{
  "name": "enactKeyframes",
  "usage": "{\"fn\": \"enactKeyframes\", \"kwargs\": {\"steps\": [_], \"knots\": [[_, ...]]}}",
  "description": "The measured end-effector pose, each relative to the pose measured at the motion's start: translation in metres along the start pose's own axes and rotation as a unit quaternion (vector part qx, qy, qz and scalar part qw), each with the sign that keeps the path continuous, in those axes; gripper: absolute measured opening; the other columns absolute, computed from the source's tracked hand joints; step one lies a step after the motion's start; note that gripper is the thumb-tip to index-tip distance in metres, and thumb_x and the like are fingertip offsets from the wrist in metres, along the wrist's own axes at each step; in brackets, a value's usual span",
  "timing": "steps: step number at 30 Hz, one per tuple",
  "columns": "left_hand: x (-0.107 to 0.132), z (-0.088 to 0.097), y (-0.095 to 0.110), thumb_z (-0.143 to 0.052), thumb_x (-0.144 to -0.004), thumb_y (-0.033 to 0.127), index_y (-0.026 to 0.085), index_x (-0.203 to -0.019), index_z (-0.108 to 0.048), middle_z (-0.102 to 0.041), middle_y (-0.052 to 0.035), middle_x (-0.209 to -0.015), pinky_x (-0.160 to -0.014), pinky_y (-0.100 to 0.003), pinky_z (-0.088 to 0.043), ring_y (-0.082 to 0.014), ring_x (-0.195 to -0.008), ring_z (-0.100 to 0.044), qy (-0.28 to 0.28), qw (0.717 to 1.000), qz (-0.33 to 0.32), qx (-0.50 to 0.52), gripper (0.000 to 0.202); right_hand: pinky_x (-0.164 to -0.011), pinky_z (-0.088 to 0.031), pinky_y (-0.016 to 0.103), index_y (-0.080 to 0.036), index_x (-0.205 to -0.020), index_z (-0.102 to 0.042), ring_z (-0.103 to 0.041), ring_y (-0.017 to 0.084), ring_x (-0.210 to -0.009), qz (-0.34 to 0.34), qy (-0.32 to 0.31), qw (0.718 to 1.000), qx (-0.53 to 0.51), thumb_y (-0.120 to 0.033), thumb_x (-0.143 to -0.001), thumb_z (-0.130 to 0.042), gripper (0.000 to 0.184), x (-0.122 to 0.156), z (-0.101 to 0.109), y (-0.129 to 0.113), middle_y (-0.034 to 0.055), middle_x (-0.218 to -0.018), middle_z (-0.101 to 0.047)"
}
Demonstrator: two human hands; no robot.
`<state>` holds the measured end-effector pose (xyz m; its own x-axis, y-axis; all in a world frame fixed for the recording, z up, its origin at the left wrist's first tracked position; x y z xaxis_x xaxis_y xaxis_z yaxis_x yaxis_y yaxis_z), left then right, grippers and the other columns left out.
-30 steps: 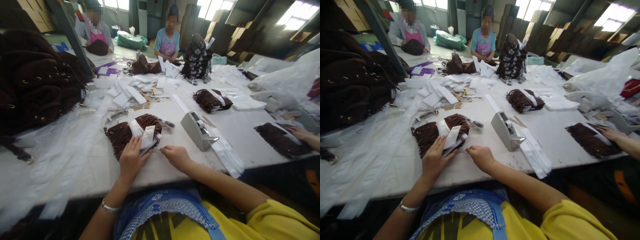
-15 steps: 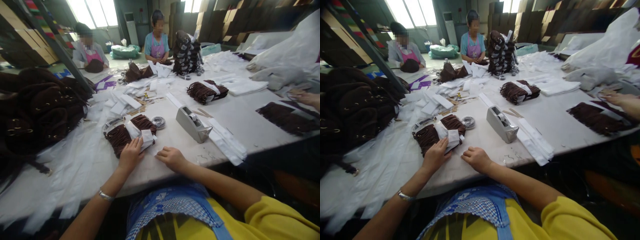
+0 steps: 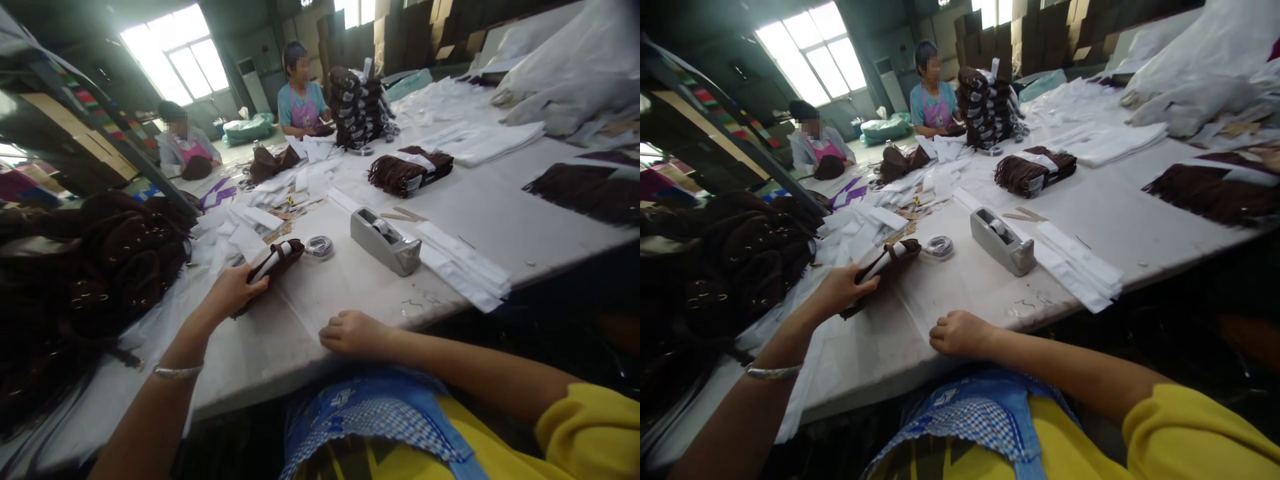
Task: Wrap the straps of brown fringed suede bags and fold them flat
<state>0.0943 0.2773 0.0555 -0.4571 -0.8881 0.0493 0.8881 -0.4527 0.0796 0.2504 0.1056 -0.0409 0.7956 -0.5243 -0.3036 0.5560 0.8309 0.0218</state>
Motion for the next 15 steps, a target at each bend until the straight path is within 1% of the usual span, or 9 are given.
{"fn": "enactKeyframes", "kwargs": {"steps": [3,5,7,8,9,10,12,14,15], "knots": [[0.02,-0.017,0.019,-0.051,-0.086,0.051,0.011,-0.09,-0.071,-0.071,-0.0114,-0.075,-0.059,-0.029,-0.045,-0.0258,-0.069,-0.068,0.024,0.998,0.017,-0.05,0.044,-0.056,-0.034,0.029,-0.016,-0.086,-0.066,-0.055,0.016,-0.068,0.004,0.009,1.0,-0.016,-0.018,-0.097,-0.048,0.021,0.007,0.002,-0.014,0.0059,-0.081,-0.068],[0.04,-0.034,0.036,-0.053,-0.088,0.046,0.01,-0.096,-0.07,-0.072,-0.0148,-0.087,-0.064,-0.031,-0.05,-0.0281,-0.078,-0.07,0.057,0.996,0.01,-0.072,0.041,-0.054,-0.034,0.03,-0.016,-0.083,-0.065,-0.054,0.016,-0.064,0.008,0.02,0.999,-0.024,-0.018,-0.096,-0.049,0.02,0.013,0.0,-0.025,0.0052,-0.075,-0.066],[0.063,-0.055,0.057,-0.055,-0.09,0.037,0.013,-0.11,-0.068,-0.071,-0.015,-0.111,-0.076,-0.031,-0.053,-0.0272,-0.094,-0.069,0.103,0.992,-0.044,-0.059,0.034,-0.052,-0.034,0.029,-0.015,-0.081,-0.065,-0.053,0.016,-0.061,0.02,0.024,0.999,-0.038,-0.018,-0.095,-0.051,0.019,0.023,-0.006,-0.036,0.0041,-0.071,-0.064],[0.075,-0.066,0.068,-0.056,-0.09,0.032,0.014,-0.121,-0.064,-0.066,-0.0146,-0.123,-0.086,-0.032,-0.053,-0.0274,-0.107,-0.066,0.125,0.987,-0.078,-0.057,0.036,-0.052,-0.034,0.028,-0.015,-0.08,-0.065,-0.053,0.015,-0.06,0.028,0.021,0.998,-0.048,-0.017,-0.094,-0.053,0.018,0.028,-0.011,-0.042,0.0035,-0.069,-0.064],[0.087,-0.077,0.078,-0.059,-0.088,0.028,0.016,-0.13,-0.059,-0.061,-0.0137,-0.134,-0.095,-0.034,-0.05,-0.0281,-0.119,-0.059,0.144,0.982,-0.106,-0.057,0.044,-0.051,-0.034,0.027,-0.016,-0.079,-0.065,-0.054,0.015,-0.06,0.038,0.013,0.997,-0.061,-0.017,-0.093,-0.054,0.018,0.033,-0.016,-0.047,0.0029,-0.069,-0.064],[0.098,-0.088,0.085,-0.061,-0.087,0.025,0.017,-0.137,-0.054,-0.056,-0.0121,-0.14,-0.102,-0.036,-0.046,-0.0282,-0.126,-0.054,0.16,0.978,-0.118,-0.055,0.051,-0.05,-0.034,0.027,-0.016,-0.077,-0.066,-0.054,0.015,-0.059,0.042,0.001,0.996,-0.079,-0.017,-0.092,-0.055,0.018,0.038,-0.021,-0.051,0.0024,-0.068,-0.065],[0.115,-0.107,0.094,-0.064,-0.085,0.024,0.021,-0.141,-0.05,-0.052,-0.0091,-0.145,-0.107,-0.039,-0.042,-0.0285,-0.13,-0.05,0.187,0.975,-0.113,-0.045,0.058,-0.046,-0.031,0.026,-0.016,-0.073,-0.067,-0.054,0.014,-0.057,0.034,-0.03,0.992,-0.122,-0.017,-0.088,-0.059,0.017,0.046,-0.032,-0.055,0.0016,-0.066,-0.066],[0.127,-0.121,0.098,-0.064,-0.085,0.024,0.023,-0.141,-0.051,-0.053,-0.0074,-0.144,-0.108,-0.04,-0.041,-0.0285,-0.126,-0.052,0.211,0.973,-0.089,-0.024,0.057,-0.042,-0.027,0.025,-0.016,-0.071,-0.068,-0.053,0.014,-0.052,0.006,-0.067,0.984,-0.163,-0.018,-0.085,-0.061,0.016,0.047,-0.041,-0.053,0.0012,-0.064,-0.066],[0.132,-0.126,0.099,-0.063,-0.086,0.024,0.023,-0.14,-0.052,-0.054,-0.007,-0.143,-0.109,-0.041,-0.04,-0.0281,-0.124,-0.053,0.224,0.971,-0.081,-0.012,0.055,-0.041,-0.026,0.024,-0.015,-0.071,-0.069,-0.052,0.013,-0.051,-0.018,-0.09,0.979,-0.184,-0.018,-0.083,-0.061,0.015,0.046,-0.046,-0.05,0.0015,-0.063,-0.067]]}}
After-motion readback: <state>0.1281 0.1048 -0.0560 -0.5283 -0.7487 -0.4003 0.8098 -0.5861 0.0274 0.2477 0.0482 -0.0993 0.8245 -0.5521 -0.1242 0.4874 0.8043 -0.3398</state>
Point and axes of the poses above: each hand's wrist, its own x-axis away from the middle knuckle, its own z-axis out of the back of the hand, y = z × x, the point moved 7 cm from there along -x, towards the middle knuckle
